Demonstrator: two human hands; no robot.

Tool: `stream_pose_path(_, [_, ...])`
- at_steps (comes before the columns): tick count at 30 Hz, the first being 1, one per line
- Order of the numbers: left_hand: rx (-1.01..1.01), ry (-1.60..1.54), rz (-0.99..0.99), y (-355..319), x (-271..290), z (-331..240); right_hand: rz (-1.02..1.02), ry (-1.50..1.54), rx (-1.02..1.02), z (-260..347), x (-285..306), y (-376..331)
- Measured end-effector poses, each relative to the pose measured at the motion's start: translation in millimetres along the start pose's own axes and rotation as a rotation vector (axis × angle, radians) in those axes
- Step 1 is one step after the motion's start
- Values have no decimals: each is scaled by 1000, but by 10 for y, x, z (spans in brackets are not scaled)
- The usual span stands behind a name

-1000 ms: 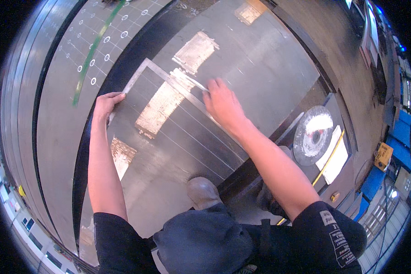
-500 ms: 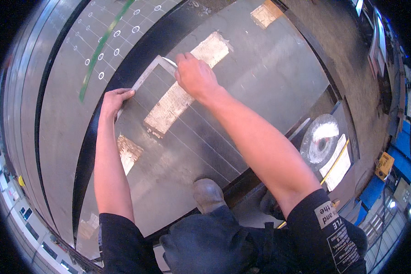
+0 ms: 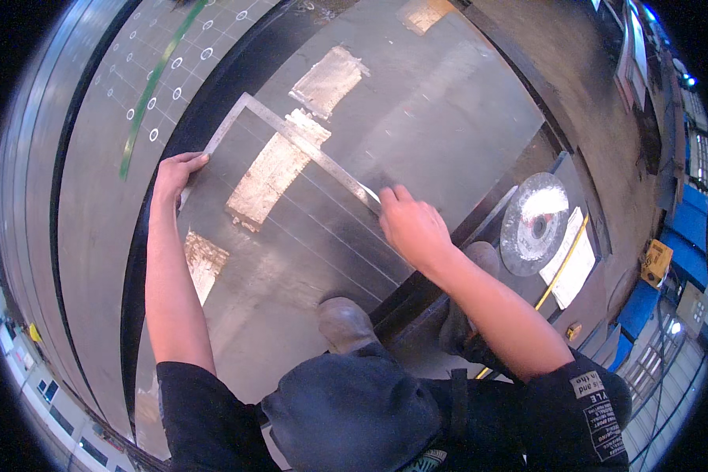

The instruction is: The person measures and marks a large metal sheet using a tape measure, a square, and a white marker. They draw straight lines and circles on the sheet's surface to prepare it for cutting or fabrication.

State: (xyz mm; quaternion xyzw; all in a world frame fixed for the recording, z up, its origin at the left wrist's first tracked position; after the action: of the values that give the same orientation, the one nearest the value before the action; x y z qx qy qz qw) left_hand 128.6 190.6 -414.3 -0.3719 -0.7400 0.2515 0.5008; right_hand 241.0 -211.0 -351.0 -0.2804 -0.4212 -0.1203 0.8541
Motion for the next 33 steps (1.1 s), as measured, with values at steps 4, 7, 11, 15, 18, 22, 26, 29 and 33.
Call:
stream_pose_path(4, [10, -38, 51, 284, 83, 193, 120, -79, -59, -109, 26, -526])
stream_pose_path(7, [28, -72, 80, 258, 39, 197, 165, -141, -84, -191, 4, -864])
stream_pose_path(11, [28, -37, 38, 196, 7, 118, 258, -267, -107, -321, -20, -1122])
stream_pose_path(15, [18, -42, 63, 273, 63, 180, 261, -307, -129, -325, 142, -1094])
stream_pose_path(18, [13, -33, 34, 309, 107, 212, 135, -238, -146, -373, 230, -933])
stream_pose_path(22, [62, -83, 123, 184, -29, 6, -18, 21, -227, -541, 172, -695])
stream_pose_path(26, [30, -47, 88, 42, -161, -309, -144, 118, -214, -638, 91, -508])
stream_pose_path(29, [11, -47, 84, 182, -157, -312, -197, 82, -171, -670, 25, -434])
stream_pose_path(33, [9, -56, 96, 260, -205, -347, -146, 69, -168, -744, -47, -407])
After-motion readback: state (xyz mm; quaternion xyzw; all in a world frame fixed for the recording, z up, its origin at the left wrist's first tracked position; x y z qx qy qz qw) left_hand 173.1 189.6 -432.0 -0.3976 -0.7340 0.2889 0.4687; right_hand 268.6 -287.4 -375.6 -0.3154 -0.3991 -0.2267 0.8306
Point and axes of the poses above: each hand's wrist, its own y-axis towards the middle knuckle, its own x-axis out of the back of the hand, z = x × y, the point moved 4 cm from there along y, towards the middle knuckle, and after that the axes turned 13 degrees about x, right-handed, at the moved point
